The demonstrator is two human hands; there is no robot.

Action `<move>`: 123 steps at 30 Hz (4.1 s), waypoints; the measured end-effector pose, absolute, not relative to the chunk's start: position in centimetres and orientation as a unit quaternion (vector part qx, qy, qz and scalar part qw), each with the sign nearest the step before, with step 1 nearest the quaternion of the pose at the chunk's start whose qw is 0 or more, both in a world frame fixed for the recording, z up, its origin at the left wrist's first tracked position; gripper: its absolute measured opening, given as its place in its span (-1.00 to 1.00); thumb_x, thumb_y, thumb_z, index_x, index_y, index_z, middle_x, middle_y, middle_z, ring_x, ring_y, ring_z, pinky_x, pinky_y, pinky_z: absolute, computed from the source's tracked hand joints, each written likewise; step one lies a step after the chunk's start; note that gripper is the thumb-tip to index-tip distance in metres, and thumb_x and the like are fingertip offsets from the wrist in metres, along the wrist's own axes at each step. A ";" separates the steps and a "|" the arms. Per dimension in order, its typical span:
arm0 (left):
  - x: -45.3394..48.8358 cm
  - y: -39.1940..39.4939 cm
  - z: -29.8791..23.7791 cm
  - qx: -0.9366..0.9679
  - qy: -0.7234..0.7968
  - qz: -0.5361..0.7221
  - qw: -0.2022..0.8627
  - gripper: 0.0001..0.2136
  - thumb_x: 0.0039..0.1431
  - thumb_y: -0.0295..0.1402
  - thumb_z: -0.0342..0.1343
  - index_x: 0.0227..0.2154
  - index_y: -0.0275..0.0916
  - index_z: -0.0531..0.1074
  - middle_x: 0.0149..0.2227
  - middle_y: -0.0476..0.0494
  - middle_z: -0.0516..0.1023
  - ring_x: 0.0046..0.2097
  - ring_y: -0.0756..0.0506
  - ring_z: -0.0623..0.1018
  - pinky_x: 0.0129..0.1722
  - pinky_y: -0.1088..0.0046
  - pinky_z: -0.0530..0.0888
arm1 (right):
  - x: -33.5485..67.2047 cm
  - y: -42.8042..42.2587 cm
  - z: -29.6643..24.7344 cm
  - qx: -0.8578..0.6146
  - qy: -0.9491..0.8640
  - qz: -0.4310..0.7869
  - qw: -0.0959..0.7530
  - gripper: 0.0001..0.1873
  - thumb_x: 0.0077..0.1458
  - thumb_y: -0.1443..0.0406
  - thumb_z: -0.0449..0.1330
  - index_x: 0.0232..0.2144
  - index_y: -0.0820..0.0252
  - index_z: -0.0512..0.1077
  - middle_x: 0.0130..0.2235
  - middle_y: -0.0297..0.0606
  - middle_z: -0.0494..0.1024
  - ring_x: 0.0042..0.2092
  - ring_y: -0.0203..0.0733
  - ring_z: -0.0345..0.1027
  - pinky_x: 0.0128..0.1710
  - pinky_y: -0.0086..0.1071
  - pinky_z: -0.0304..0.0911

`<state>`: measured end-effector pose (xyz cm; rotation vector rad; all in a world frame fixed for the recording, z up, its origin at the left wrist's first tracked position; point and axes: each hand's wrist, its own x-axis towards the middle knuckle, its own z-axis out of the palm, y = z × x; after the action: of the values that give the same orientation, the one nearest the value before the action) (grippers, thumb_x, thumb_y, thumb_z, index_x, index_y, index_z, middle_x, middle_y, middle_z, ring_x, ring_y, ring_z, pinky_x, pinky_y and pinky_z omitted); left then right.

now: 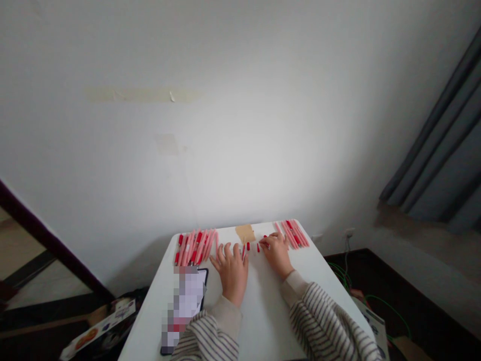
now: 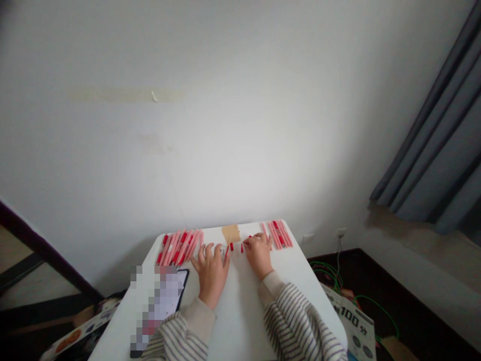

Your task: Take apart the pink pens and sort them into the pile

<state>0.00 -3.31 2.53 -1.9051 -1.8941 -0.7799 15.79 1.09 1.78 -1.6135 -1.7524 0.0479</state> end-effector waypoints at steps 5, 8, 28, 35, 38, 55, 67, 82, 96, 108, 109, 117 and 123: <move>-0.1 -3.8 2.6 -0.673 -0.675 -0.258 0.159 -0.68 0.19 -0.22 -0.01 -0.03 -0.19 0.41 0.06 -0.28 0.37 0.19 -0.33 0.20 0.16 -0.27 0.06 | 15.7 1.0 1.9 -0.624 -0.699 0.004 0.348 -0.84 0.12 0.29 0.15 -0.36 0.00 0.55 -0.25 -0.26 0.59 0.01 -0.01 0.22 0.18 0.15 -0.29; 0.0 -4.0 2.7 -0.676 -0.678 -0.246 0.150 -0.66 0.18 -0.21 0.01 -0.02 -0.19 0.40 0.07 -0.29 0.37 0.20 -0.34 0.20 0.16 -0.30 0.03 | 15.6 0.9 1.9 -0.623 -0.701 -0.008 0.345 -0.83 0.13 0.28 0.14 -0.35 -0.01 0.55 -0.25 -0.27 0.59 0.01 0.00 0.20 0.18 0.16 -0.28; -0.9 -3.9 1.1 -0.696 -0.657 -0.247 0.155 -0.59 0.14 -0.20 0.06 0.02 -0.30 0.34 0.07 -0.31 0.34 0.21 -0.31 0.22 0.18 0.01 0.22 | 16.5 0.9 1.7 -0.632 -0.682 -0.033 0.367 -0.72 0.16 0.37 0.04 -0.20 0.05 0.53 -0.18 -0.19 0.55 -0.03 0.00 0.18 0.07 -0.07 -0.06; -1.5 -3.8 0.3 -0.706 -0.638 -0.257 0.166 -0.62 0.18 -0.26 0.02 0.02 -0.32 0.32 0.05 -0.32 0.35 0.15 -0.25 0.30 0.19 0.04 0.23 | 17.6 0.8 0.5 -0.641 -0.692 -0.060 0.325 -0.59 0.06 0.46 0.04 -0.12 0.02 0.50 -0.14 -0.19 0.55 0.01 0.08 0.15 0.11 0.00 -0.12; -1.5 -3.6 0.1 -0.715 -0.630 -0.253 0.164 -0.63 0.19 -0.28 0.01 0.02 -0.34 0.32 0.03 -0.31 0.37 0.15 -0.24 0.31 0.21 0.08 0.23 | 17.7 0.6 0.3 -0.639 -0.698 -0.062 0.317 -0.60 0.06 0.47 0.04 -0.13 0.02 0.51 -0.15 -0.19 0.55 0.01 0.08 0.16 0.13 0.03 -0.14; -1.6 -2.8 -0.7 -0.724 -0.625 -0.263 0.126 -0.66 0.19 -0.31 0.00 -0.01 -0.34 0.32 -0.05 -0.27 0.42 0.05 -0.19 0.36 0.11 0.15 0.31 | 18.0 0.8 -0.8 -0.628 -0.695 -0.068 0.344 -0.71 0.13 0.44 0.07 -0.19 0.11 0.51 -0.22 -0.19 0.54 -0.07 -0.02 0.19 0.07 -0.09 0.01; -1.6 -2.8 -0.6 -0.727 -0.621 -0.263 0.128 -0.65 0.19 -0.32 0.01 0.00 -0.37 0.32 -0.04 -0.30 0.42 0.06 -0.20 0.35 0.11 0.13 0.31 | 17.7 1.1 -0.5 -0.540 -0.730 -0.028 0.419 -0.75 0.12 0.36 0.12 -0.15 0.12 0.48 -0.10 -0.18 0.52 -0.03 -0.01 0.20 0.02 -0.09 0.14; -1.3 -3.1 -0.1 -0.725 -0.624 -0.267 0.120 -0.66 0.18 -0.33 0.02 -0.01 -0.35 0.33 -0.06 -0.29 0.43 0.04 -0.20 0.37 0.10 0.12 0.32 | 16.7 1.6 0.0 -0.529 -0.755 0.020 0.387 -0.61 0.02 0.40 0.17 -0.05 0.11 0.43 -0.10 -0.15 0.54 0.08 -0.02 0.25 0.16 0.00 0.08; -1.1 -3.1 -0.1 -0.719 -0.630 -0.266 0.123 -0.65 0.17 -0.33 0.02 0.00 -0.37 0.31 -0.06 -0.30 0.41 0.04 -0.20 0.37 0.09 0.14 0.33 | 16.4 1.3 0.4 -0.544 -0.759 0.000 0.359 -0.64 0.09 0.37 0.17 -0.03 0.08 0.42 -0.17 -0.23 0.58 0.05 -0.04 0.26 0.15 -0.07 0.04; 0.1 -3.2 2.1 -0.712 -0.599 -0.344 0.124 -0.72 0.14 -0.41 0.03 -0.07 -0.21 0.39 -0.07 -0.21 0.39 0.03 -0.20 0.33 0.10 0.06 0.31 | 17.5 1.7 -0.3 -0.542 -0.709 0.018 0.451 -0.73 0.15 0.27 0.14 -0.09 0.10 0.47 -0.18 -0.17 0.53 -0.06 -0.02 0.25 -0.02 -0.10 0.17; 0.3 -3.1 2.1 -0.717 -0.590 -0.349 0.125 -0.74 0.14 -0.41 0.02 -0.09 -0.20 0.41 -0.06 -0.20 0.38 0.04 -0.21 0.33 0.10 0.06 0.31 | 17.7 1.8 -0.5 -0.540 -0.703 0.020 0.462 -0.74 0.16 0.24 0.13 -0.11 0.10 0.49 -0.19 -0.16 0.52 -0.07 -0.02 0.25 -0.04 -0.12 0.18; 2.1 -1.9 1.5 -0.728 -0.591 -0.327 0.118 -0.84 0.14 -0.34 0.08 -0.22 -0.10 0.48 0.04 -0.15 0.37 0.17 -0.27 0.25 0.21 -0.23 0.07 | 18.5 2.5 -1.0 -0.542 -0.663 0.047 0.515 -0.62 0.20 0.03 0.06 -0.33 0.13 0.56 -0.32 -0.18 0.49 -0.18 -0.08 0.29 -0.10 -0.18 0.20; 3.3 -0.5 1.3 -0.725 -0.591 -0.330 0.126 -0.87 0.13 -0.34 0.07 -0.31 -0.14 0.51 0.08 -0.19 0.35 0.19 -0.28 0.24 0.22 -0.32 -0.03 | 18.5 2.3 -0.8 -0.554 -0.653 0.035 0.514 -0.58 0.20 0.00 0.04 -0.32 0.11 0.57 -0.36 -0.18 0.48 -0.22 -0.08 0.28 -0.06 -0.14 0.16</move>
<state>3.26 -0.51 1.33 -2.1107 -1.7206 -0.9621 18.52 2.35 -0.82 -1.3321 -1.5706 0.0850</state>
